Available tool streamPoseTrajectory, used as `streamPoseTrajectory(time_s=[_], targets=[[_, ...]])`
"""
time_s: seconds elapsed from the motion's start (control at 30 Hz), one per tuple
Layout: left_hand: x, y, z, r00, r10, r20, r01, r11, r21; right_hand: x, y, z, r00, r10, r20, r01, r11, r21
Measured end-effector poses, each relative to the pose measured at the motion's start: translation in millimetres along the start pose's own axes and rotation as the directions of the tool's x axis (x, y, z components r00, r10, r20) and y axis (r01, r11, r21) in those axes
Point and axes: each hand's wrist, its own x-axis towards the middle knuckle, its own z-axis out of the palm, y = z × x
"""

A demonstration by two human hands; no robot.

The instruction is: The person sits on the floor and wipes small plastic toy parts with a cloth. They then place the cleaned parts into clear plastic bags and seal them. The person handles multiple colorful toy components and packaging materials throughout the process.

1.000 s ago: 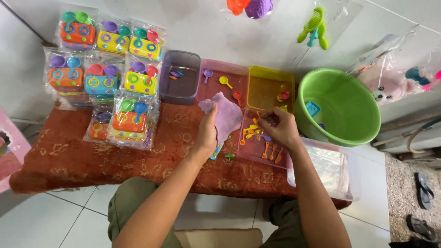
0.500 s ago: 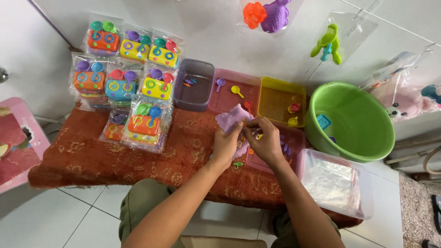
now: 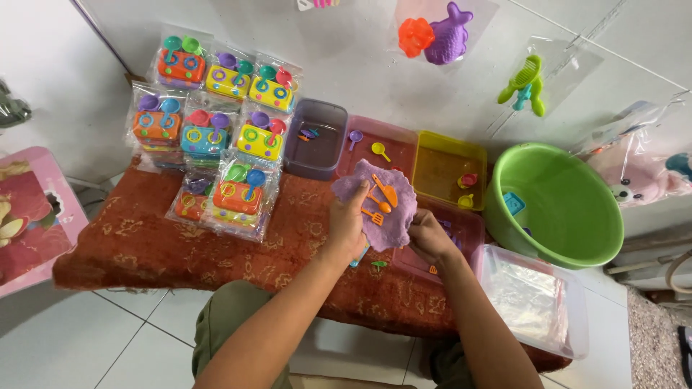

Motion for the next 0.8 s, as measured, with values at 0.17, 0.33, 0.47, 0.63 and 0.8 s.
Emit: streamPoseTrajectory(time_s=[0.17, 0.33, 0.47, 0.63, 0.8], targets=[[2, 3, -5, 0.978, 0.205, -0.039, -0.186, 0.942, 0.281, -1, 1, 8, 0.98, -0.078, 0.184, 0.019, 0.952, 0.304], [-10, -9, -5, 0.977, 0.215, 0.013, -0.2, 0.883, 0.424, -12, -14, 43, 0.991, -0.13, 0.01, 0.122, 0.951, 0.282], [-18, -1, 1, 0.984, 0.149, 0.095, -0.176, 0.893, 0.415, -3, -9, 37, 0.983, -0.073, -0.17, 0.113, 0.964, 0.24], [1, 8, -3, 0.947, -0.145, 0.287, 0.215, 0.949, -0.23, 5, -18, 18, 0.978, -0.097, -0.186, 0.134, 0.971, 0.196], [23, 12, -16, 0.876, -0.386, 0.288, 0.396, 0.918, 0.024, 3, -27, 11, 0.985, -0.137, -0.107, 0.149, 0.983, 0.11]])
